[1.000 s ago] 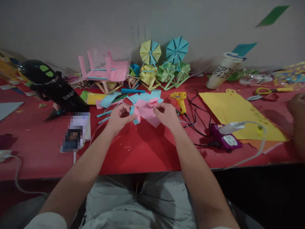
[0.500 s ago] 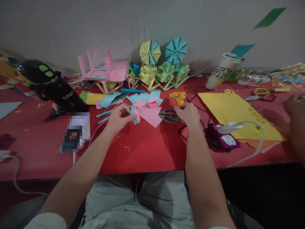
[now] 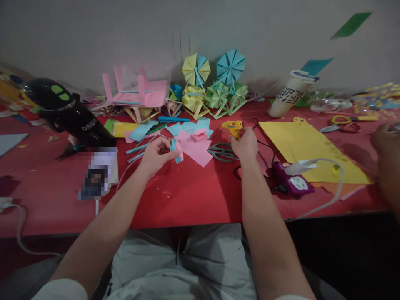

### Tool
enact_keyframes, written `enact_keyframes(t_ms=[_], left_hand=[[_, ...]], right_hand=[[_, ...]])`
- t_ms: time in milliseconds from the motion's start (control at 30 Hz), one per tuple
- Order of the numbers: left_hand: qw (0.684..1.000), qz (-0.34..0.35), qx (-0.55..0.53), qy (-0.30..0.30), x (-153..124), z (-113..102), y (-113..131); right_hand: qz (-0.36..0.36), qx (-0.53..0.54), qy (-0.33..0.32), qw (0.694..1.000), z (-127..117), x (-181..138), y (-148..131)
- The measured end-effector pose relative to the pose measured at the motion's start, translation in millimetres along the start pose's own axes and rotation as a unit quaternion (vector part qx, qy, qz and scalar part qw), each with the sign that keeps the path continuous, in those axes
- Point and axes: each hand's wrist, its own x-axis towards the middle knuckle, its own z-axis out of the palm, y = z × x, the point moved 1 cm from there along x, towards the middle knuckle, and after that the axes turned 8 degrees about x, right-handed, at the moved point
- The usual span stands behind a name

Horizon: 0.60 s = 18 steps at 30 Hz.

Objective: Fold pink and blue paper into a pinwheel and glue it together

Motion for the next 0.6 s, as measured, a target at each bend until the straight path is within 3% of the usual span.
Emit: enact_keyframes(t_ms=[100, 233, 400, 600], left_hand=[[1.000, -0.002, 0.002, 0.000, 0.3, -0.2, 0.4], [1.000, -0.004, -0.005, 0.003, 0.7, -0.6, 0.6], [1.000, -0.007, -0.007, 0.011, 1.7, -2.4, 1.5], [1.000, -0.012, 0.010, 0.027, 3.9, -5.6, 0.9]], right_hand=[[0.045, 0.002, 0.026, 0.999, 1.1, -1.3, -9.3], [-0.016, 0.099, 0.058, 0.993, -2.8, -5.8, -24.6], [-0.110, 0.172, 0.016, 0.979, -8.6, -19.2, -46.2], [-0.138, 0.215, -0.039, 0.966, -6.7, -33.6, -63.3]])
